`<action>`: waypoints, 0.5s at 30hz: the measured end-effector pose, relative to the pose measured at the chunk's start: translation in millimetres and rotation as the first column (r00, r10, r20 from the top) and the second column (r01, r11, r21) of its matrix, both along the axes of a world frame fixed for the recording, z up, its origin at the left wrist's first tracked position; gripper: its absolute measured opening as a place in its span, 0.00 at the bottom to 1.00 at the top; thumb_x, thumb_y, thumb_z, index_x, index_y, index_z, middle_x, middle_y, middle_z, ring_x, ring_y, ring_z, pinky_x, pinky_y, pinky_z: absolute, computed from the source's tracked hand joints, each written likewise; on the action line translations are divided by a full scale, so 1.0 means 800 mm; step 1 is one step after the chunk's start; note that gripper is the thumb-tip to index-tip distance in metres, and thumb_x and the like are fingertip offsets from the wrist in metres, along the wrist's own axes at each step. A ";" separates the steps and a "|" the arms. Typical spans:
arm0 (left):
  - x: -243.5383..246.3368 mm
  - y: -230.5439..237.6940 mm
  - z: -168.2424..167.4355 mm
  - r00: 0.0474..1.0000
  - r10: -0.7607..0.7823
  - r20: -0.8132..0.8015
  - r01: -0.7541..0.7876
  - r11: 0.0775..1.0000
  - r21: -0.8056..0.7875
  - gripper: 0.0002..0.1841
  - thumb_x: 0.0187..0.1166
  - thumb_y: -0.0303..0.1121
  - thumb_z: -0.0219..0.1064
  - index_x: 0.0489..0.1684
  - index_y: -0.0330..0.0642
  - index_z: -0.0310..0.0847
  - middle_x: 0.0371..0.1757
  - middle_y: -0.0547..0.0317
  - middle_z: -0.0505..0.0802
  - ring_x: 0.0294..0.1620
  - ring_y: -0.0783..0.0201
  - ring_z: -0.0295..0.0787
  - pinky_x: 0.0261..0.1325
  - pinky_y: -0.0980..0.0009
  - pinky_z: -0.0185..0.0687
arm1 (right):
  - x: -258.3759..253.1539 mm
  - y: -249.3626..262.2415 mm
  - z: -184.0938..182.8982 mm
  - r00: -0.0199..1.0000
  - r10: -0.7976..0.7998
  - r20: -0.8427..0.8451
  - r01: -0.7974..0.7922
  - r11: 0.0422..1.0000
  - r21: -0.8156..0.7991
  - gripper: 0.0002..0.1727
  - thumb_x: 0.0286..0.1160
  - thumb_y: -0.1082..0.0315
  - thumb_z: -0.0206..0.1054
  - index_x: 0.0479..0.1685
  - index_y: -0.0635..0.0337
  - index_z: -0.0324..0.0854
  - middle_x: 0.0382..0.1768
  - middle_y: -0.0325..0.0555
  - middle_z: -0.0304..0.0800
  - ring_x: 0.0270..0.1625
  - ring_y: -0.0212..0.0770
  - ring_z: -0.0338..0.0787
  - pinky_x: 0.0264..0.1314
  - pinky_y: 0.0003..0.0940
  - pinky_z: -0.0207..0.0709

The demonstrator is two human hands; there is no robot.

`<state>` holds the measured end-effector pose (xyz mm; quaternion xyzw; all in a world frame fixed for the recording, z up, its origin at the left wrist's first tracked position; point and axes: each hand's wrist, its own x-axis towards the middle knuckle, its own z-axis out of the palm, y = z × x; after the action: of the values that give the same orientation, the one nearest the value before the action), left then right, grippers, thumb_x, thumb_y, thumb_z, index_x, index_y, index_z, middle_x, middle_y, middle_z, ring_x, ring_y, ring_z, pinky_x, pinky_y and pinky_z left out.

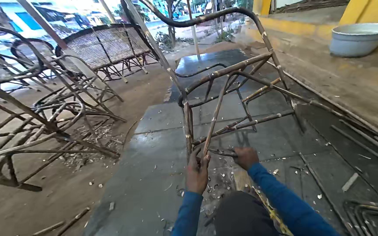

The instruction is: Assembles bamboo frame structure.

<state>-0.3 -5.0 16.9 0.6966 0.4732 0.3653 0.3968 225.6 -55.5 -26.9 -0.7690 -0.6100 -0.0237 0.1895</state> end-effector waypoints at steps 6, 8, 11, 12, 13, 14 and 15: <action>0.014 -0.020 0.028 1.000 -0.024 0.020 0.024 1.000 0.016 0.28 0.87 0.42 0.66 0.86 0.54 0.66 0.35 0.56 0.90 0.23 0.60 0.86 0.30 0.58 0.88 | 0.081 0.041 0.040 0.900 0.113 0.421 -0.275 0.896 0.347 0.09 0.70 0.58 0.73 0.41 0.53 0.90 0.27 0.49 0.91 0.30 0.54 0.93 0.31 0.55 0.84; 0.018 -0.013 0.037 1.000 -0.009 0.030 0.009 1.000 -0.007 0.22 0.87 0.41 0.65 0.80 0.54 0.75 0.33 0.57 0.91 0.22 0.60 0.85 0.28 0.59 0.87 | 0.051 0.022 0.033 0.987 0.106 0.121 -0.121 0.986 0.119 0.12 0.68 0.57 0.75 0.46 0.51 0.90 0.32 0.51 0.94 0.36 0.56 0.94 0.37 0.61 0.84; 0.019 -0.001 0.036 0.996 0.001 0.094 0.003 0.999 -0.035 0.19 0.88 0.40 0.65 0.75 0.55 0.81 0.33 0.58 0.92 0.19 0.62 0.84 0.25 0.63 0.86 | -0.030 -0.022 0.014 0.775 0.018 -0.632 -0.182 0.964 -0.195 0.28 0.81 0.38 0.63 0.51 0.56 0.88 0.33 0.47 0.90 0.36 0.45 0.90 0.44 0.50 0.85; 0.021 0.000 0.033 0.994 0.003 0.110 -0.002 1.000 -0.017 0.18 0.87 0.40 0.66 0.74 0.55 0.82 0.33 0.58 0.92 0.19 0.62 0.84 0.24 0.63 0.86 | -0.051 -0.034 0.009 0.602 0.007 -0.798 -0.239 0.956 -0.172 0.32 0.81 0.35 0.60 0.52 0.58 0.86 0.29 0.44 0.88 0.29 0.40 0.88 0.38 0.43 0.85; 0.022 -0.002 0.029 0.992 0.004 0.124 -0.005 1.000 0.003 0.18 0.87 0.39 0.66 0.73 0.55 0.83 0.33 0.59 0.92 0.19 0.63 0.85 0.24 0.63 0.86 | -0.066 -0.043 0.007 0.444 0.016 -0.896 -0.275 0.954 -0.119 0.33 0.82 0.35 0.59 0.56 0.59 0.85 0.28 0.42 0.90 0.26 0.38 0.88 0.34 0.39 0.86; 0.020 -0.006 0.026 0.990 0.001 0.140 -0.004 1.000 0.016 0.18 0.87 0.39 0.66 0.73 0.54 0.83 0.32 0.59 0.92 0.19 0.63 0.85 0.24 0.63 0.86 | -0.076 -0.049 0.007 0.332 0.043 -0.942 -0.286 0.957 -0.058 0.31 0.84 0.38 0.59 0.59 0.60 0.84 0.30 0.41 0.92 0.26 0.36 0.90 0.34 0.36 0.87; 0.017 -0.009 0.021 0.987 -0.006 0.162 0.003 1.000 0.022 0.18 0.86 0.39 0.67 0.72 0.54 0.84 0.32 0.58 0.92 0.19 0.62 0.85 0.23 0.63 0.86 | -0.080 -0.053 0.007 0.289 0.060 -0.955 -0.280 0.960 -0.024 0.30 0.85 0.40 0.59 0.60 0.59 0.83 0.33 0.41 0.93 0.29 0.36 0.91 0.36 0.35 0.88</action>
<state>13.5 -12.2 34.0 0.6700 0.4338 0.4249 0.4270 161.3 -98.2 -21.5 -0.5797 -0.4595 0.5094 0.4396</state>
